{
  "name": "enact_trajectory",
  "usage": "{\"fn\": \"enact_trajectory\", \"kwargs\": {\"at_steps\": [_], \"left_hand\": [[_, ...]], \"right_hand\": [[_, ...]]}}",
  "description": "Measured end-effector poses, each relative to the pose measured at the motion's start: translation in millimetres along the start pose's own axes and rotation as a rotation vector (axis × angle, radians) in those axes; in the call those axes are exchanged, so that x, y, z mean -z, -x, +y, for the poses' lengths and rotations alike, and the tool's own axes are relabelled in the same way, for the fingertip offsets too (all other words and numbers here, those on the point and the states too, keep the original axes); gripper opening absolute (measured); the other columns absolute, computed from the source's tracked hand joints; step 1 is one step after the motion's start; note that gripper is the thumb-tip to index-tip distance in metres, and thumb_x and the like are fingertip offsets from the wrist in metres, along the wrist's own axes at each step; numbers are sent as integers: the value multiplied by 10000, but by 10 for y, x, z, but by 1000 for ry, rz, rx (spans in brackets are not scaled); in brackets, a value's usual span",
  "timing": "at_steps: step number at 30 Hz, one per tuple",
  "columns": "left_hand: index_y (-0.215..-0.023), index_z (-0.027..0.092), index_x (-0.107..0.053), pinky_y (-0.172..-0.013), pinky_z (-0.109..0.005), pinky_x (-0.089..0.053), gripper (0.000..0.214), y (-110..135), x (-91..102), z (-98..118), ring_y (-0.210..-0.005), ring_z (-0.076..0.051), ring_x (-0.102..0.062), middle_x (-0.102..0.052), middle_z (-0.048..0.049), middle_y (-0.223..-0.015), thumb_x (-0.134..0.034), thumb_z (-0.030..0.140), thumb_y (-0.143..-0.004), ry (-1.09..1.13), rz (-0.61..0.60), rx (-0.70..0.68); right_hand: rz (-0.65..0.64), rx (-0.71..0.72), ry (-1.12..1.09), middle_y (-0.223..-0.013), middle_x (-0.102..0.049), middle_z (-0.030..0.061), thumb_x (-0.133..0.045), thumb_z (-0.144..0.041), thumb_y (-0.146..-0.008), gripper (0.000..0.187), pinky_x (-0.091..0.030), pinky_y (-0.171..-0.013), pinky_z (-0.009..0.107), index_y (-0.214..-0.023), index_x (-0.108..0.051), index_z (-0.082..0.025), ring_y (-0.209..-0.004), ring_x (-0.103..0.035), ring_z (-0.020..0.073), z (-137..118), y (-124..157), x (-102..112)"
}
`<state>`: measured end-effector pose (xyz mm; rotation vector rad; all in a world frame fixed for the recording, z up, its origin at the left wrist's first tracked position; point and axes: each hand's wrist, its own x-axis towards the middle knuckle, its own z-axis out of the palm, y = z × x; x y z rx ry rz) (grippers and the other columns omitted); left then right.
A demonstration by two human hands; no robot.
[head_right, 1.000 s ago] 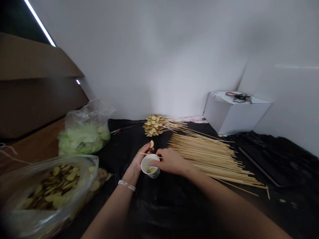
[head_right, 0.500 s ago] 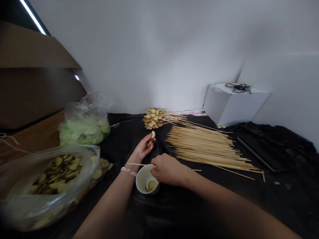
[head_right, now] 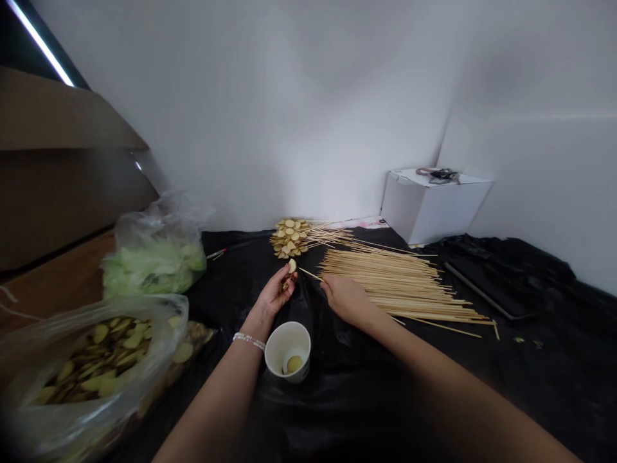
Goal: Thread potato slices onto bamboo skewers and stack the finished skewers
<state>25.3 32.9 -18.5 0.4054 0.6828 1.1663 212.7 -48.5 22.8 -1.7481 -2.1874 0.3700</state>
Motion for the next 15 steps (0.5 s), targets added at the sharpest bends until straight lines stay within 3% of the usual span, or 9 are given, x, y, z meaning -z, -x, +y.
{"fn": "enact_trajectory", "kwargs": {"at_steps": [4,9,15], "left_hand": [[-835,120,-628,-427,-98,-473,89,14,5,-5,-580,-90,-636,-647,-33,-700,-661,103,-755,2,14,-10],[-828,116,-633,-426,-103,-475,104,19,8,-6,-599,-101,-645,-653,-38,-714,-682,110,-736,-1,16,-21],[-834,118,-628,-434,-108,-477,89,40,20,-23,-605,-106,-650,-659,-42,-708,-660,100,-753,-18,28,-41]], "right_hand": [[64,-31,322,-912,-671,110,-277,-330,-966,340,-375,-682,280,-1050,-571,-182,-814,-622,208,9,-100,-177],[104,-45,372,-981,-652,119,-298,-292,-963,302,-376,-658,267,-1032,-566,-172,-844,-624,207,36,-84,-366],[150,-26,400,-962,-651,93,-288,-281,-967,297,-361,-625,256,-1011,-567,-190,-809,-628,191,79,-33,-416]]}}
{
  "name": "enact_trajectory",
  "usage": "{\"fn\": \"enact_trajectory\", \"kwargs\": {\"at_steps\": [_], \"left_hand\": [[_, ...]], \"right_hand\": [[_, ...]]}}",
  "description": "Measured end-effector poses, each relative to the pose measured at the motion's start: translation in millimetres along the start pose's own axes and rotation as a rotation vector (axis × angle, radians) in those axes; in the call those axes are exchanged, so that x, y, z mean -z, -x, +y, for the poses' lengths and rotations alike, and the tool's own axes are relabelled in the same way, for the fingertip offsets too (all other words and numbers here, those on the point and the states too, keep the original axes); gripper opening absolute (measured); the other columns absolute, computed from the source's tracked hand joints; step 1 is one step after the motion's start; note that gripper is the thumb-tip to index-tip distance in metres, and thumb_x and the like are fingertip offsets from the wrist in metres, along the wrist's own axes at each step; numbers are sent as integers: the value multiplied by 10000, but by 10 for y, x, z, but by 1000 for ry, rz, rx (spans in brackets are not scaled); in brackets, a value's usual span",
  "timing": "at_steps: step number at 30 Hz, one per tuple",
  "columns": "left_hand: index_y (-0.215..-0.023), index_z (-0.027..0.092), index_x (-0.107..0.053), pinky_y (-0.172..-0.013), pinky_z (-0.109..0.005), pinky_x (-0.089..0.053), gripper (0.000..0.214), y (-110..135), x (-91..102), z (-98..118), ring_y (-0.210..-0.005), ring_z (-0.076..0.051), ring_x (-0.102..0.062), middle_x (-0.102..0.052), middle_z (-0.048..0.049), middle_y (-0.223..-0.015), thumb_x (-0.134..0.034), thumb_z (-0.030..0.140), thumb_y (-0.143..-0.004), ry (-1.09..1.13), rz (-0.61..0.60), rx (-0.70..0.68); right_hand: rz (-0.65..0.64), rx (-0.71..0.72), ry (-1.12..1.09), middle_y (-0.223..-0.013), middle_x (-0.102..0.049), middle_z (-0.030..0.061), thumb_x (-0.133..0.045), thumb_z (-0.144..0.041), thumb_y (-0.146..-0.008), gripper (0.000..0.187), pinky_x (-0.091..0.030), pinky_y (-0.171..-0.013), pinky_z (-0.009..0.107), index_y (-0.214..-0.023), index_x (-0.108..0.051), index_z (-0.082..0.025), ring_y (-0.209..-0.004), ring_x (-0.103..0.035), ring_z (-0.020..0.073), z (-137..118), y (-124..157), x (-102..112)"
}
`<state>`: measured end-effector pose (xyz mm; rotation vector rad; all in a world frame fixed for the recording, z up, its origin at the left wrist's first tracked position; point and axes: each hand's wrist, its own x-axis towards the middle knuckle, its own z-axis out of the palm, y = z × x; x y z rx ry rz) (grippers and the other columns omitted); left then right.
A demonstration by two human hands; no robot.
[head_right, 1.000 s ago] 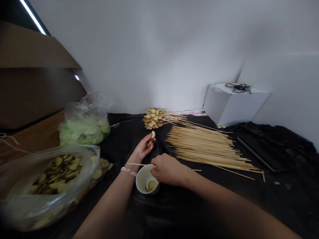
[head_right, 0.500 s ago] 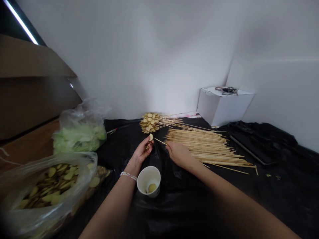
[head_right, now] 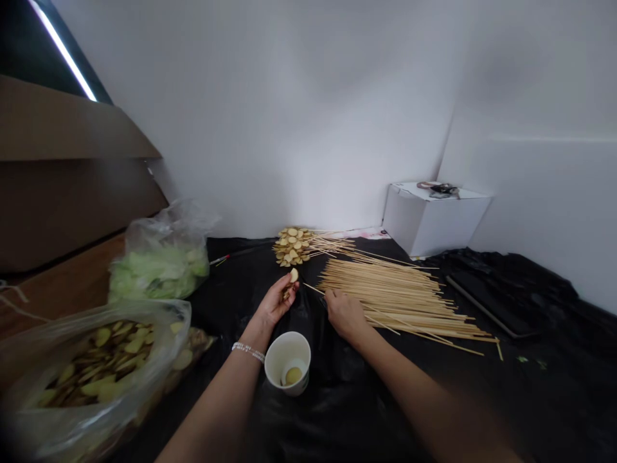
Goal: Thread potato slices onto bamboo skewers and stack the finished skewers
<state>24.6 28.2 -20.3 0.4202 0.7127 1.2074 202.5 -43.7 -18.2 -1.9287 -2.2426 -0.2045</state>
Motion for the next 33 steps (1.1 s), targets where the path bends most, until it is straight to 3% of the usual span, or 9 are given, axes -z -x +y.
{"fn": "enact_trajectory", "kwargs": {"at_steps": [4,8,11,15,20,23,25,27,33], "left_hand": [[-831,121,-629,-525,-146,-524,77,14,-4,-13,-623,-105,-653,-668,-48,-718,-656,105,-761,-22,21,3],[-784,81,-636,-455,-164,-511,49,44,-29,45,-537,-117,-634,-658,-71,-658,-659,71,-742,-89,88,98],[-735,82,-623,-432,-142,-495,44,157,-27,64,-495,-98,-616,-638,-57,-604,-629,92,-777,-113,164,141],[-801,102,-632,-450,-135,-502,50,418,-10,0,-566,-104,-645,-662,-47,-684,-657,126,-765,-79,197,121],[-836,121,-632,-447,-138,-496,131,657,-22,-9,-604,-125,-656,-655,-38,-685,-699,124,-724,-96,100,93],[-832,128,-628,-449,-133,-493,137,690,-8,57,-599,-112,-648,-652,-30,-702,-706,129,-719,-67,88,60],[-829,131,-625,-458,-129,-493,132,680,13,87,-604,-103,-642,-650,-27,-718,-702,121,-722,-37,99,46],[-830,135,-622,-459,-126,-491,128,660,35,93,-604,-98,-636,-644,-24,-722,-697,118,-727,-7,109,49],[-930,117,-636,-452,-118,-481,200,645,66,67,-599,-85,-613,-616,-20,-719,-691,132,-738,34,58,91]], "right_hand": [[38,16,4,-925,-652,81,-292,-274,-966,296,-329,-571,246,-985,-575,-190,-769,-634,180,17,2,-26],[64,16,-6,-902,-658,79,-319,-263,-959,272,-313,-543,240,-972,-581,-189,-733,-637,169,28,27,-15],[30,38,-24,-889,-673,77,-326,-253,-956,265,-332,-551,240,-1003,-580,-194,-708,-640,166,69,62,89],[52,107,-74,-869,-693,72,-332,-264,-953,284,-385,-609,249,-1082,-577,-204,-736,-642,174,120,20,320],[242,226,-160,-895,-693,73,-301,-302,-968,369,-414,-626,232,-1261,-495,-190,-703,-631,146,-36,-152,342],[318,332,-171,-739,-659,31,-303,-221,-953,339,-378,-531,221,-1186,-546,-182,-570,-579,123,-136,-129,192],[422,462,-176,-762,-645,43,-301,-137,-922,346,-383,-545,231,-1146,-563,-159,-598,-568,129,-145,-62,122],[496,498,-223,-854,-641,77,-306,-88,-894,341,-399,-587,233,-1101,-573,-130,-688,-574,137,-124,8,107],[503,512,-172,-773,-605,57,-359,-96,-882,327,-373,-582,257,-1136,-566,-111,-654,-530,142,-120,112,173]]}}
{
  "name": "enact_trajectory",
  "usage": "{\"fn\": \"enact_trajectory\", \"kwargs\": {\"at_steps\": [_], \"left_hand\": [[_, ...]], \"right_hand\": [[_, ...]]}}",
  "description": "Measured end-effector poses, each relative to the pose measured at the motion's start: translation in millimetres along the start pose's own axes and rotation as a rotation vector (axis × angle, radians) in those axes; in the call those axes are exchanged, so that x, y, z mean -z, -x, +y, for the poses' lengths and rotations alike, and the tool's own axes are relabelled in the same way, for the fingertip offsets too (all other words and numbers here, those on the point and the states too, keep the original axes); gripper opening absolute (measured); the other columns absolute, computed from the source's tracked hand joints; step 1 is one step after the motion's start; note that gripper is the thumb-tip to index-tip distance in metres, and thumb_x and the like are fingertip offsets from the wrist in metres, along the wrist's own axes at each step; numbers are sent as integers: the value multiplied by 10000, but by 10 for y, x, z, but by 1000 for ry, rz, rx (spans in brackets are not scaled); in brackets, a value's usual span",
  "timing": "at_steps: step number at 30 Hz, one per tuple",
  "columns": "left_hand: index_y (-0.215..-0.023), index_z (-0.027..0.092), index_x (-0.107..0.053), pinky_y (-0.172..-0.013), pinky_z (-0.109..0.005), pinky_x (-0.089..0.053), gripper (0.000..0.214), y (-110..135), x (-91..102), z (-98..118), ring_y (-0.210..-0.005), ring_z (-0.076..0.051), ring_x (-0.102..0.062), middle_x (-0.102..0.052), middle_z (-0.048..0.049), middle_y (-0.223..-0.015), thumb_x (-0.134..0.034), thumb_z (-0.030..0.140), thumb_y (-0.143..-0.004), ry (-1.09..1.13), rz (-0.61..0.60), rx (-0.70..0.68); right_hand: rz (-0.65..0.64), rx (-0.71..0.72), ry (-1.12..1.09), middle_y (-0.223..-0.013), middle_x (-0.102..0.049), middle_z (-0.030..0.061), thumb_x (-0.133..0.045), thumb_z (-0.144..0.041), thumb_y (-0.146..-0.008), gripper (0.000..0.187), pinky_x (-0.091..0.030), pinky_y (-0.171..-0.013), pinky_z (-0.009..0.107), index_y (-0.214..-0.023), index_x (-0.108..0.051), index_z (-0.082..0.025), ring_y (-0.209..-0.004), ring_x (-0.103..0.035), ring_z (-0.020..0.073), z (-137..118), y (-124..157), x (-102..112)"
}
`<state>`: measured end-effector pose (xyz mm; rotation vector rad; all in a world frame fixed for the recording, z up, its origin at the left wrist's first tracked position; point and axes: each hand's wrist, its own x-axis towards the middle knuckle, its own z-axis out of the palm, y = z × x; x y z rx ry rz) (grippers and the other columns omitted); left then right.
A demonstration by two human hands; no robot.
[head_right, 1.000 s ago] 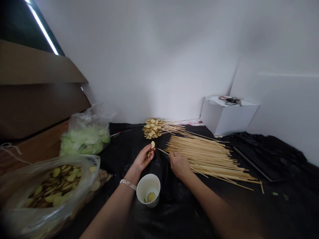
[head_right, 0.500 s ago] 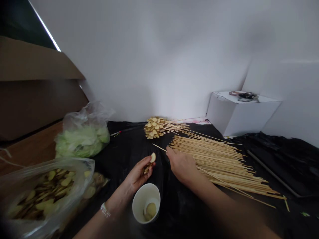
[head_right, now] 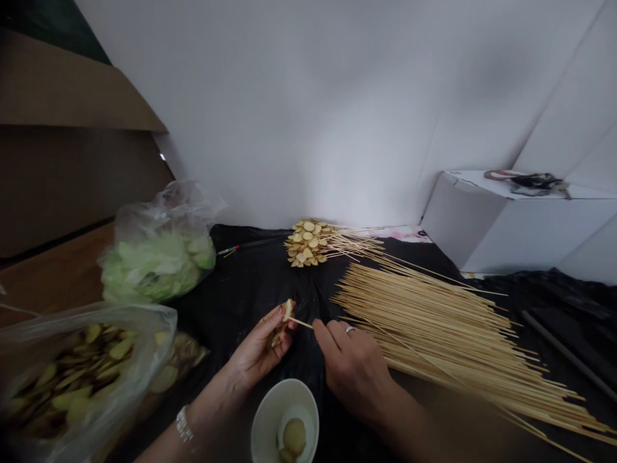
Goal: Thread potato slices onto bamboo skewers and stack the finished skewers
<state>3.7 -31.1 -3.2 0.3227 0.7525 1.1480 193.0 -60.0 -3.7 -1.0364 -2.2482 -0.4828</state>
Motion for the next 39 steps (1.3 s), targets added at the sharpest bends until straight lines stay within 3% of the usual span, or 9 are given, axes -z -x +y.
{"fn": "enact_trajectory", "kwargs": {"at_steps": [3,10,24,33,39], "left_hand": [[-943,115,-635,-461,-129,-491,232,7,1,18,-624,-97,-624,-629,-32,-760,-706,136,-723,1,-3,-20],[-864,151,-626,-484,-133,-502,162,-31,13,54,-627,-102,-636,-646,-36,-747,-701,118,-725,19,115,-55],[-876,141,-630,-490,-139,-509,124,-33,-3,47,-576,-89,-621,-656,-52,-712,-664,114,-760,-15,123,-74],[-843,141,-656,-500,-138,-508,180,-40,13,29,-572,-84,-617,-671,-43,-704,-744,150,-686,-82,127,-129],[-795,123,-680,-521,-140,-500,291,-26,0,13,-553,-70,-596,-672,-28,-680,-828,229,-568,-188,120,-207]], "right_hand": [[-19,-27,16,-750,-600,38,-357,-98,-879,364,-338,-533,261,-1189,-547,-117,-578,-506,123,-28,5,5],[-56,-53,58,-713,-602,19,-371,-81,-857,405,-315,-491,260,-1201,-572,-154,-522,-494,100,-18,8,20],[-115,-95,54,-713,-603,7,-407,-103,-864,392,-302,-483,257,-1205,-583,-181,-525,-521,98,0,33,-17],[-148,-126,24,-729,-618,21,-409,-105,-857,393,-336,-488,237,-1196,-592,-183,-559,-542,99,-6,37,-14],[-156,-155,6,-739,-628,26,-400,-118,-867,360,-350,-497,233,-1160,-603,-164,-561,-549,99,-27,39,-24]]}}
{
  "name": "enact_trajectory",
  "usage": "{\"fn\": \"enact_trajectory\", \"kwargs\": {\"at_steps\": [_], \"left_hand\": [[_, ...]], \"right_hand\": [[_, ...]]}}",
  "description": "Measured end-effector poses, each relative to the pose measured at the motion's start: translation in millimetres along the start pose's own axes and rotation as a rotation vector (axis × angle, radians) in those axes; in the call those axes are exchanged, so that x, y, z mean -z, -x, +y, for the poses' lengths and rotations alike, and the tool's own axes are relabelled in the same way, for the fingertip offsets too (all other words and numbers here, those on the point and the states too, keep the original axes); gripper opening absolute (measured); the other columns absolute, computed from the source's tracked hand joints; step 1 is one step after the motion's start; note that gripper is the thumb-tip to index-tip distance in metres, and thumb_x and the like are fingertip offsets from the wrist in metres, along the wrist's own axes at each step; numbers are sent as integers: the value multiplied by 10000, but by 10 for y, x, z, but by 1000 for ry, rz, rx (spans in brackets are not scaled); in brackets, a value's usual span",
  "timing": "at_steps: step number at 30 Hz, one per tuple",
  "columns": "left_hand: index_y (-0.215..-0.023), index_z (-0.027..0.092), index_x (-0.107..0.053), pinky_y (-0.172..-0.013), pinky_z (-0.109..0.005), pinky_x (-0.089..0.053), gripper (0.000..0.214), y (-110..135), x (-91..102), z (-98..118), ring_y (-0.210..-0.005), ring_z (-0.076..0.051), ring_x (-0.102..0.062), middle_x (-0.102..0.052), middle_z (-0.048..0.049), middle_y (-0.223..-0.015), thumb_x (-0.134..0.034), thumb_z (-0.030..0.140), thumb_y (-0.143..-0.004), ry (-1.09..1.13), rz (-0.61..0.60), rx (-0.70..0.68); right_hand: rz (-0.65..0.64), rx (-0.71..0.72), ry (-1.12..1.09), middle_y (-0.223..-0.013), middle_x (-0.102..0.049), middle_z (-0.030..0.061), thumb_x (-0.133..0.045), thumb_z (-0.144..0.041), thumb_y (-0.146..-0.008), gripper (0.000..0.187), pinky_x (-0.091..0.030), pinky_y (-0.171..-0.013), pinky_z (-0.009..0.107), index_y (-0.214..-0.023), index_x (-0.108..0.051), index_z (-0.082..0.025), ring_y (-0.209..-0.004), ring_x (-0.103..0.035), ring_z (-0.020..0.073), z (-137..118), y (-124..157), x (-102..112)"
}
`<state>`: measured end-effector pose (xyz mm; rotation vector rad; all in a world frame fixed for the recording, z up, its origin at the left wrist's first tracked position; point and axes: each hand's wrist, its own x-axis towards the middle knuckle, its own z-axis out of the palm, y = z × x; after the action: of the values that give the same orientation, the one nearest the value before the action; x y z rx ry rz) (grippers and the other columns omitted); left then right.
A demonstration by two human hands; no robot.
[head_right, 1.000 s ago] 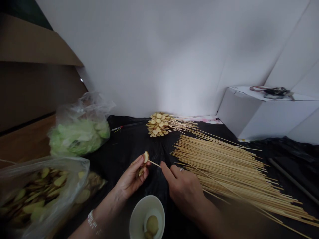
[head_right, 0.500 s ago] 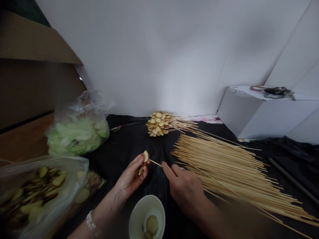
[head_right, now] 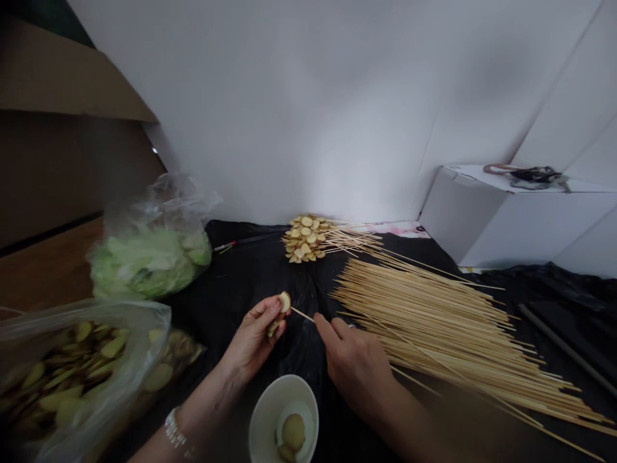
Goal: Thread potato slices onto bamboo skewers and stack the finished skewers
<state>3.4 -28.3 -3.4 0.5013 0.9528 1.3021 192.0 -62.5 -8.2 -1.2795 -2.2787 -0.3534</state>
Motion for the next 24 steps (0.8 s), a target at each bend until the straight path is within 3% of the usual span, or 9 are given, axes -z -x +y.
{"fn": "enact_trajectory", "kwargs": {"at_steps": [10,19,24], "left_hand": [[-778,129,-683,-523,-151,-492,302,0,4,-30,-559,-75,-602,-684,-32,-683,-837,249,-547,-36,6,6],[-782,134,-684,-516,-157,-489,298,5,0,-51,-591,-95,-616,-691,-49,-694,-837,240,-549,-20,19,41],[-782,134,-685,-521,-156,-485,295,15,-1,-70,-584,-89,-610,-686,-46,-689,-832,252,-556,-38,1,49]], "right_hand": [[105,92,15,-713,-612,31,-379,-68,-863,355,-354,-549,260,-1134,-605,-113,-594,-549,126,4,-1,-14],[11,-2,-88,-742,-629,26,-352,-71,-870,331,-355,-528,240,-1046,-620,-154,-569,-550,107,-14,7,-48],[106,52,-113,-719,-612,33,-359,-91,-894,296,-378,-591,246,-1039,-615,-124,-633,-557,132,3,-2,-45]]}}
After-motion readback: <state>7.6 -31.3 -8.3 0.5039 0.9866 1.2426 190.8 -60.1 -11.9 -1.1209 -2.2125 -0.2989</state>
